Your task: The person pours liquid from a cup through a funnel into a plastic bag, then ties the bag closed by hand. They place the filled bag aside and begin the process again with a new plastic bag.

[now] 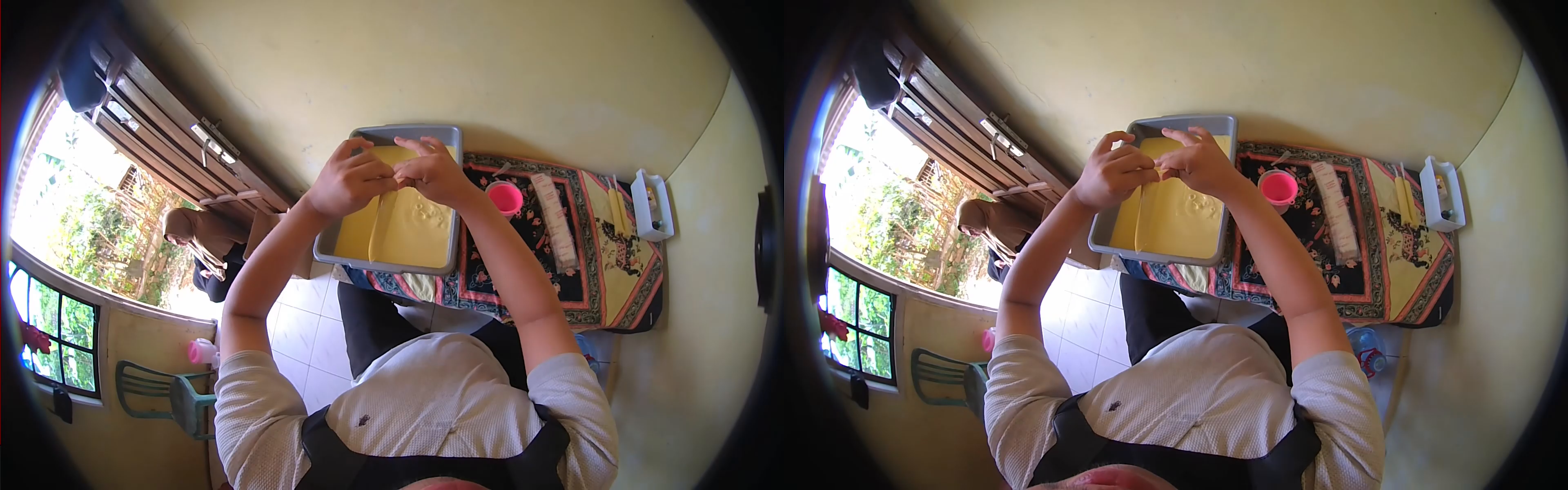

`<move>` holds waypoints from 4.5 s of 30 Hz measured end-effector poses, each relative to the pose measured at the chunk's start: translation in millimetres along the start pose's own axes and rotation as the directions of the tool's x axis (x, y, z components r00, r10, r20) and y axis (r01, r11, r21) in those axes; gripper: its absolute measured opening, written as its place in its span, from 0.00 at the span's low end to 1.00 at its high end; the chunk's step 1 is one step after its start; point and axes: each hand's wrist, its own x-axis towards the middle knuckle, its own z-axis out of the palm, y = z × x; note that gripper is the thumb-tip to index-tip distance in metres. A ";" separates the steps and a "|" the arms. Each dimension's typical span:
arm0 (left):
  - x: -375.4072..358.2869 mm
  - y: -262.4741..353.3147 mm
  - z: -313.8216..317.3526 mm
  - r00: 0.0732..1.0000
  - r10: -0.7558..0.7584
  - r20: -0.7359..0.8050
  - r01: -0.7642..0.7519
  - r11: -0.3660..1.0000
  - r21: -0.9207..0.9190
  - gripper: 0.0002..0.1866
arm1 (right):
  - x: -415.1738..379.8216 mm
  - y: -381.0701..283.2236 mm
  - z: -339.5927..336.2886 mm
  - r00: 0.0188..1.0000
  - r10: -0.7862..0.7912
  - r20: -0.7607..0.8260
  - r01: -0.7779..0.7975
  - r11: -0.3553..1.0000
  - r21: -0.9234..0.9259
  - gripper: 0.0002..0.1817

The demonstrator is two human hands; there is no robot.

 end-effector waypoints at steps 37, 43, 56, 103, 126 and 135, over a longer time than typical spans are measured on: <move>16.9 -24.9 -1.2 0.930 -0.036 0.367 0.271 0.741 -0.615 0.05 | -13.2 -9.2 -15.0 0.876 0.434 0.211 -0.463 0.631 0.622 0.08; -7.7 -24.0 19.5 0.878 -0.213 0.428 0.473 0.522 -0.710 0.05 | -2.4 -53.6 -9.7 0.696 0.692 0.190 -0.630 0.463 0.623 0.10; -26.1 -2.0 54.0 0.720 -0.565 0.404 0.451 -0.063 -0.890 0.08 | -6.7 -81.6 -7.9 0.883 0.436 -0.173 -0.424 0.900 0.105 0.11; -10.2 62.5 62.8 0.355 -0.908 0.221 0.517 -0.007 -0.856 0.10 | -5.0 -89.5 -9.1 0.937 -0.005 -0.349 -0.121 0.933 -0.339 0.12; 15.8 83.9 29.5 0.456 -0.887 -0.073 0.587 0.361 -0.725 0.14 | -30.3 -122.2 -33.2 0.767 0.613 -0.190 -0.310 0.613 0.727 0.18; -3.1 73.5 22.4 0.661 -0.736 0.147 0.466 0.249 -0.849 0.11 | -17.1 -108.8 -49.0 0.941 0.182 -0.284 -0.175 0.983 0.051 0.12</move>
